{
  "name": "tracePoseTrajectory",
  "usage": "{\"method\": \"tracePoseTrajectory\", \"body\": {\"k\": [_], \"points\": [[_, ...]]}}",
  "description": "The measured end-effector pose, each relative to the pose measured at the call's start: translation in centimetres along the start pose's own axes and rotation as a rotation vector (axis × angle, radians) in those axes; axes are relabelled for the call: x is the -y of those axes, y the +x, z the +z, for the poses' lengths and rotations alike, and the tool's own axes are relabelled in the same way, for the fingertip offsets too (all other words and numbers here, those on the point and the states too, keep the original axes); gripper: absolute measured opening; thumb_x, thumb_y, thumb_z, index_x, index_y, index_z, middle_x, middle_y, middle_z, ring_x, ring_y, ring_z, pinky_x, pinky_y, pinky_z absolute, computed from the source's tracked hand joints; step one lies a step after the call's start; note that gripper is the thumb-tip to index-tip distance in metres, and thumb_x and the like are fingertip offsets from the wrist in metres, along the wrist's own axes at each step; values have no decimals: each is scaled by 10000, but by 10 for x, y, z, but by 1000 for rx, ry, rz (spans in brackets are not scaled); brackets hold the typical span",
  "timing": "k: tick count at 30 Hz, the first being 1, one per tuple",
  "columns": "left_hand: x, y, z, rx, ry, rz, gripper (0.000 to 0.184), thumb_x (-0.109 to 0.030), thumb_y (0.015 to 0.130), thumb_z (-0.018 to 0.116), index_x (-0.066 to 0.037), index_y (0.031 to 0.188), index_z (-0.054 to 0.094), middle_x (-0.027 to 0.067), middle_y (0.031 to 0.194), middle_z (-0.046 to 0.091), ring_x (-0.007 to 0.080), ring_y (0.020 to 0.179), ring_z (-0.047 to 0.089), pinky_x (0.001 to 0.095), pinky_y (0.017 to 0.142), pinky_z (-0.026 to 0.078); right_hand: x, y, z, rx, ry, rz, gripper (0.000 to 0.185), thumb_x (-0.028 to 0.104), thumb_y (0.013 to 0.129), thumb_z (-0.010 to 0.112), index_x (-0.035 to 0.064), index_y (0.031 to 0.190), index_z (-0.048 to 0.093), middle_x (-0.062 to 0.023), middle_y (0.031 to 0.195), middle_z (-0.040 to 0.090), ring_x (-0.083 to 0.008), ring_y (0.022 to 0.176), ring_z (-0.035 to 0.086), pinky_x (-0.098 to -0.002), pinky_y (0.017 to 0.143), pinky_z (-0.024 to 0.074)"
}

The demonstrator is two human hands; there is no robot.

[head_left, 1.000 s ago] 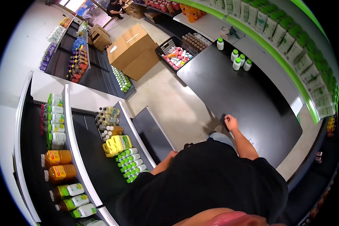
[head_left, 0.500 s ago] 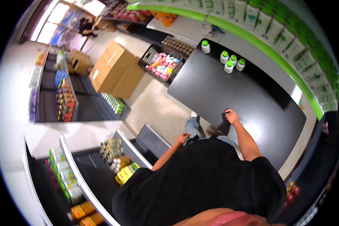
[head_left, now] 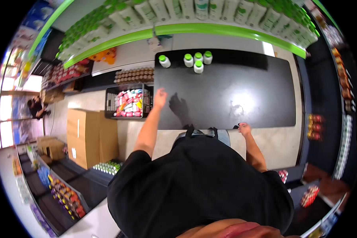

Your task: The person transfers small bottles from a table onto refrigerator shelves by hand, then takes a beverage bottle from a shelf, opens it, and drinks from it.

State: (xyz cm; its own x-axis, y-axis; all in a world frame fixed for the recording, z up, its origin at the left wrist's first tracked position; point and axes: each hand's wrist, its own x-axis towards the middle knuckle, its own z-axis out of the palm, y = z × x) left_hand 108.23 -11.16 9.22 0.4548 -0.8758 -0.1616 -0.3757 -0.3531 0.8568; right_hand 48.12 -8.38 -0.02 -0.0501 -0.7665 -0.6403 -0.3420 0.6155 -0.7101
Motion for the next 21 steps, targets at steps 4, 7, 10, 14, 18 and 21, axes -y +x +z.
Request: {"method": "tracePoseTrajectory", "body": {"k": [4, 7, 10, 14, 18, 21], "points": [[1, 113, -17, -93, 33, 19, 594, -240, 788, 690, -86, 1298, 428, 180, 1173, 572, 292, 1072, 559, 382, 914, 441, -52, -94, 6, -74, 55, 136, 206, 213, 902, 575, 37, 1010, 582, -98, 776, 642, -170, 637, 615, -315, 492, 509], [-13, 178, -14, -164, -17, -92, 771, -307, 714, 747, -52, 1350, 393, 211, 1219, 549, 316, 1119, 539, 390, 960, 417, -105, -155, 30, -118, 142, 307, 232, 241, 894, 577, 40, 1011, 582, -102, 799, 649, -207, 676, 625, -350, 512, 511], [-29, 217, -9, -120, 98, -62, 855, -351, 673, 773, -42, 1365, 378, 249, 1262, 515, 349, 1160, 515, 396, 990, 398, -106, -225, 53, -197, 169, 438, 213, 235, 873, 578, 33, 937, 601, -106, 734, 632, -199, 628, 604, -356, 521, 522], [-48, 234, 11, -55, 59, -24, 747, -320, 691, 767, -34, 1302, 446, 213, 1192, 574, 310, 1114, 555, 379, 965, 415, -139, -260, 82, -154, 168, 628, 95, 136, 824, 570, 69, 799, 632, -86, 645, 610, -199, 499, 539, -302, 415, 394], [-50, 238, 29, -12, 49, -57, 608, -281, 699, 761, -53, 1203, 507, 145, 1133, 614, 306, 1067, 580, 383, 926, 443, -82, -251, 80, -84, 161, 492, 158, 164, 868, 552, 21, 864, 618, -114, 701, 609, -206, 569, 572, -344, 455, 461], [-52, 237, 34, -24, 156, -54, 618, -306, 685, 766, -100, 1209, 510, 144, 1111, 626, 312, 1058, 587, 396, 921, 448, -67, -200, 61, -148, 214, 395, 252, 233, 894, 585, -8, 966, 601, -113, 789, 626, -212, 709, 621, -355, 580, 542]]}}
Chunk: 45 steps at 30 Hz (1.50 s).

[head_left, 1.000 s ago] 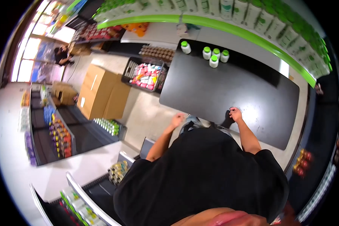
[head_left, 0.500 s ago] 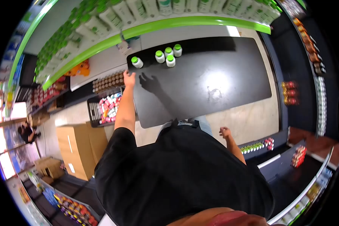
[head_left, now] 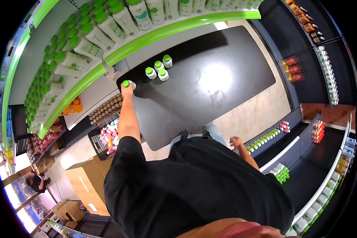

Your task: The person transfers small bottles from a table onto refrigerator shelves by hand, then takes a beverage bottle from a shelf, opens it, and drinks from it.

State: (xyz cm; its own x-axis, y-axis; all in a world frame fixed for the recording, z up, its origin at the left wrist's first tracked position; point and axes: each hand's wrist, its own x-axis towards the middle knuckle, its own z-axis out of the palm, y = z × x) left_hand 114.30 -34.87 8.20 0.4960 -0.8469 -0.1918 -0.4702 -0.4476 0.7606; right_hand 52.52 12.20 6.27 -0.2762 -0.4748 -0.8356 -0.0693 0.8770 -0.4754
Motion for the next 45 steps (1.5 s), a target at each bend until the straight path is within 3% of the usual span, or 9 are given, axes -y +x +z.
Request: {"method": "tracePoseTrajectory", "body": {"k": [1, 6, 9, 17, 21, 27, 32, 37, 45], "points": [[-8, -10, -2, 4, 42, -2, 618, -314, 683, 766, -112, 1209, 511, 145, 1108, 628, 311, 1056, 589, 399, 919, 449, 21, 7, -3, -5, -80, -68, 342, 333, 904, 574, 21, 1044, 590, -132, 860, 661, -220, 684, 635, -342, 561, 518], [-11, -81, 17, 59, 0, 90, 497, -330, 710, 769, -151, 1119, 553, 90, 1033, 654, 245, 979, 622, 371, 865, 478, 122, 48, -1, -7, -126, -303, 155, 121, 844, 563, 28, 960, 606, -70, 779, 622, -181, 733, 619, -319, 630, 539], [-9, -152, 34, 152, -31, 80, 461, -297, 642, 791, -140, 1017, 574, 82, 941, 661, 231, 889, 631, 369, 802, 492, 179, 59, 25, -3, -392, -452, 253, 186, 827, 589, 17, 1013, 612, -101, 831, 649, -163, 736, 625, -299, 648, 516], [-32, -326, 61, 544, 85, 305, 520, -315, 631, 756, -132, 1078, 565, 113, 1024, 638, 351, 970, 563, 434, 854, 463, 285, -31, 167, 447, -581, -869, 426, 298, 799, 665, 144, 1177, 545, -87, 884, 670, -232, 782, 632, -360, 720, 507], [-5, -343, 93, 603, 206, 576, 415, -289, 728, 667, -130, 1096, 559, 116, 1106, 607, 347, 1042, 535, 423, 899, 435, 271, -58, 194, 284, -892, -1101, 471, 376, 754, 629, 153, 1138, 470, -167, 844, 651, -419, 808, 603, -509, 744, 475], [-44, -348, 78, 799, 343, 580, 441, -258, 673, 695, -124, 1072, 565, 110, 1068, 611, 337, 1036, 538, 424, 915, 421, 263, -63, 166, 159, -946, -989, 472, 421, 737, 647, 116, 1061, 491, -180, 828, 653, -401, 789, 620, -488, 718, 481], [-49, -356, 94, 1038, 566, 739, 517, -269, 584, 757, -142, 1052, 577, 79, 1048, 623, 334, 1009, 544, 434, 918, 432, 202, -16, 127, 270, -557, -761, 450, 422, 626, 748, 58, 834, 584, -154, 794, 664, -303, 776, 647, -389, 712, 495], [-54, -399, 141, 1271, 598, 676, 533, -404, 623, 749, -142, 1060, 588, 77, 1108, 632, 321, 1068, 556, 437, 913, 440, 156, 6, 74, 397, -562, -597, 439, 382, 638, 790, 53, 844, 585, -108, 785, 662, -186, 692, 639, -329, 610, 511], [-164, -469, 224, 1419, 680, 697, 503, -415, 662, 725, -130, 1053, 589, 136, 1013, 662, 348, 1007, 600, 427, 820, 467, 133, 29, -61, 361, -400, -524, 432, 389, 657, 748, 55, 894, 613, -101, 841, 671, -204, 747, 639, -331, 662, 511]]}}
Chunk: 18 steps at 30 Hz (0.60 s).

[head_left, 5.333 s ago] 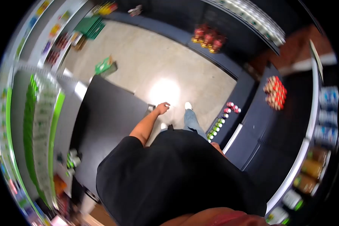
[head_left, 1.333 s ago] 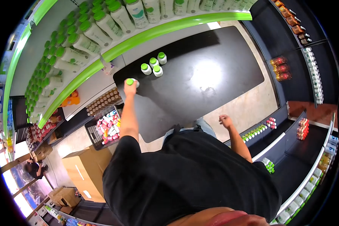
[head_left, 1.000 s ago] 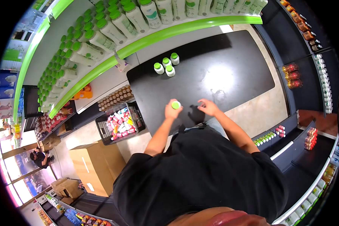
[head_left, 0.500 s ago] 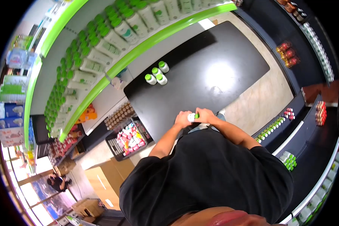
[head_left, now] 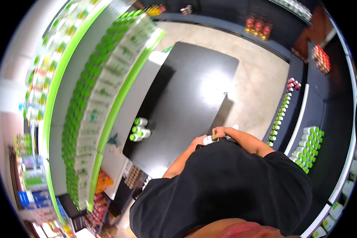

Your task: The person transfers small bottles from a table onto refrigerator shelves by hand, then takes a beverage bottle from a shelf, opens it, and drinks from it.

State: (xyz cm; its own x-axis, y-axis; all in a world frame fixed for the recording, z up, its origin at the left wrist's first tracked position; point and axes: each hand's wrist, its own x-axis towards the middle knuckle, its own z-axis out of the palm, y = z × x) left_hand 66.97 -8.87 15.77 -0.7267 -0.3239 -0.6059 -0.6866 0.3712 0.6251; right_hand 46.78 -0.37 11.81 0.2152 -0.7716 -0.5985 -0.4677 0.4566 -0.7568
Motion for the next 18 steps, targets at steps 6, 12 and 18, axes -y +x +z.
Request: {"method": "tracePoseTrajectory", "body": {"k": [6, 12, 18], "points": [[-100, 98, -4, 151, 205, 143, 448, -378, 698, 707, -134, 1055, 589, 148, 1003, 662, 363, 998, 596, 428, 812, 467, -73, -67, -81, -96, 242, 147, 448, 412, 661, 752, 73, 924, 624, -82, 863, 667, -193, 781, 629, -313, 671, 497], [-184, 216, 27, 318, 443, 442, 525, -338, 586, 767, -142, 1043, 597, 143, 980, 667, 346, 958, 613, 433, 823, 485, -144, -162, -117, -371, 654, 221, 435, 365, 717, 749, 83, 996, 569, -75, 821, 654, -160, 641, 637, -303, 525, 488], [-244, 272, 77, 506, 556, 524, 564, -349, 588, 772, -120, 1073, 596, 182, 982, 663, 357, 957, 617, 427, 833, 485, -199, -210, -89, -650, 1021, 234, 389, 318, 795, 714, 62, 1033, 543, -81, 817, 652, -124, 591, 605, -255, 467, 442]]}}
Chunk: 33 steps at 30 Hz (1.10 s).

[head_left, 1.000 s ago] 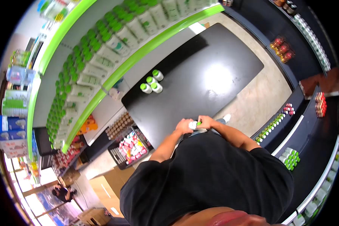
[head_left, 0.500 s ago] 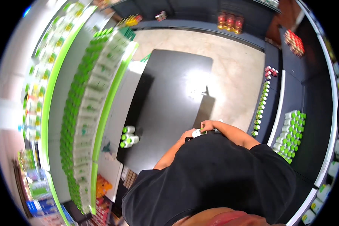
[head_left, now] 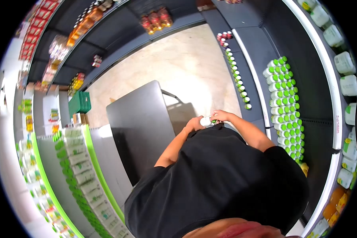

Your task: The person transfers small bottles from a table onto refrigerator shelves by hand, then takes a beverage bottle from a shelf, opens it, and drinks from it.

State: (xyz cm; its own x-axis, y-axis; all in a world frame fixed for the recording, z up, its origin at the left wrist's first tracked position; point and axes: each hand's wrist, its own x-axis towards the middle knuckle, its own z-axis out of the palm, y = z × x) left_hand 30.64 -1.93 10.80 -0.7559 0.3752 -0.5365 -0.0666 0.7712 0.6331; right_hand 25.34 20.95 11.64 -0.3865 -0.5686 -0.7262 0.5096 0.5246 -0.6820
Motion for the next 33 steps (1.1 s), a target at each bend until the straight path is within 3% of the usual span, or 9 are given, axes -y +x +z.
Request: {"method": "tracePoseTrajectory", "body": {"k": [9, 11, 15, 16, 19, 20, 24, 29, 33], "points": [[-38, 134, -48, 414, 79, 166, 654, -360, 602, 762, -120, 1175, 560, 142, 1012, 662, 282, 936, 633, 376, 816, 487, -47, -1, -44, -444, 477, -116, 311, 251, 855, 674, 10, 991, 531, -83, 775, 644, -121, 636, 599, -236, 543, 477], [-51, 168, -66, 520, 123, 104, 667, -359, 603, 762, -127, 1193, 557, 136, 1004, 664, 272, 906, 639, 362, 797, 494, -38, -3, -64, -532, 399, -72, 343, 292, 817, 700, 19, 952, 543, -97, 753, 641, -133, 627, 598, -257, 551, 477], [-49, 236, -94, 532, 53, 116, 586, -370, 755, 699, -134, 1261, 518, 121, 1022, 669, 244, 899, 641, 333, 784, 497, -17, 9, -100, -848, 118, -17, 346, 299, 749, 727, 39, 892, 548, -93, 649, 617, -124, 574, 567, -284, 492, 440], [-54, 249, -103, 522, 84, 152, 547, -378, 819, 649, -139, 1288, 501, 128, 1053, 666, 231, 941, 632, 324, 812, 492, -15, 15, -111, -956, 35, -60, 374, 348, 703, 729, 43, 834, 556, -123, 666, 622, -189, 592, 595, -340, 534, 462], [-67, 290, -128, 537, -35, 198, 536, -340, 801, 629, -115, 1273, 516, 156, 1052, 664, 283, 997, 621, 350, 882, 482, -8, 24, -152, -1087, -181, 93, 417, 403, 681, 721, 42, 814, 561, -155, 711, 633, -266, 650, 623, -375, 603, 483], [-74, 305, -131, 524, 7, 204, 567, -329, 803, 621, -120, 1312, 482, 149, 1055, 662, 276, 981, 624, 353, 868, 485, -6, 27, -170, -1077, -159, 152, 448, 438, 664, 718, 48, 824, 568, -173, 767, 642, -319, 743, 635, -404, 677, 490], [-129, 352, -135, 691, -129, 203, 657, -312, 797, 608, -126, 1389, 394, 145, 1074, 652, 267, 963, 620, 345, 863, 477, 26, 19, -231, -1119, -101, 290, 485, 433, 664, 720, 35, 892, 560, -191, 840, 646, -373, 847, 627, -443, 731, 482], [-206, 397, -115, 650, -74, 318, 887, -285, 788, 619, -148, 1496, 102, 132, 1105, 627, 259, 1020, 600, 322, 901, 454, 31, 5, -287, -1300, -14, 250, 461, 428, 691, 709, 106, 967, 528, -167, 847, 654, -367, 852, 629, -456, 728, 480], [-254, 435, -99, 633, -74, 333, 867, -302, 792, 610, -168, 1493, 119, 178, 1245, 567, 314, 1145, 546, 344, 976, 420, 35, -27, -339, -1318, -121, 406, 447, 432, 715, 686, 130, 1007, 533, -146, 899, 660, -363, 881, 624, -462, 739, 481]]}}
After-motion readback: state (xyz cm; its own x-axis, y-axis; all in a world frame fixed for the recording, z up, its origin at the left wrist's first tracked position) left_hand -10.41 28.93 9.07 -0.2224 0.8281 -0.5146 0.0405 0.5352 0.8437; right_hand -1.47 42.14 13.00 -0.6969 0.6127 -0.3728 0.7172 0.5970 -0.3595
